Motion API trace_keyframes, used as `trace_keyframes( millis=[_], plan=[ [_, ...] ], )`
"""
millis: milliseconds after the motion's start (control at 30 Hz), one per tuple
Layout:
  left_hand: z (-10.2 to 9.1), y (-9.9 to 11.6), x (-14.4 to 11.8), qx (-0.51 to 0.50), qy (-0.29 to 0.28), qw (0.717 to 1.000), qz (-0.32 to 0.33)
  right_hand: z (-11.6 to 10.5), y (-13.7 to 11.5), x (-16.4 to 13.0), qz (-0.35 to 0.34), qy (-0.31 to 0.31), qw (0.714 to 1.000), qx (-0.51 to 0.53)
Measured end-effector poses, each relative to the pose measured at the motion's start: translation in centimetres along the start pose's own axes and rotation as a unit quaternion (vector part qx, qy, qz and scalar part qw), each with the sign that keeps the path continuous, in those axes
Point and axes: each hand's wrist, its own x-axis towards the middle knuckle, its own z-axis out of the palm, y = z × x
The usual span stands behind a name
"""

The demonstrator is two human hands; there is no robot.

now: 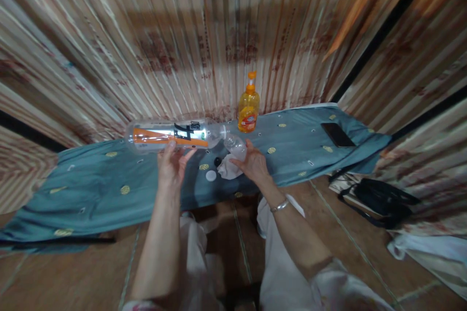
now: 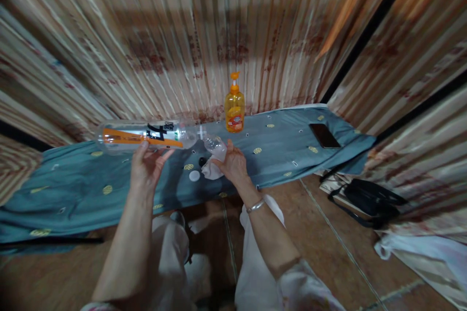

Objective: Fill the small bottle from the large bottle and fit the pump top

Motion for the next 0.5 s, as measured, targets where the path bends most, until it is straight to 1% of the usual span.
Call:
trace_keyframes(
  millis=[100,267,500],
  plan=[
    [0.2,-0.1,-0.2,-0.002,0.006,1.000,0.001,0.1,0.1,0.1,0.002,0.002,1.000,0.008],
    [0.5,-0.2,-0.5,-0.002,0.018,1.000,0.016,0.8,0.7,0.2,-0.011,0.033,0.999,0.014],
    [1.3,-0.3,-1.6,0.007,0.038,0.999,0.030,0.7,0.9,0.0,-0.015,0.038,0.999,0.033]
  ],
)
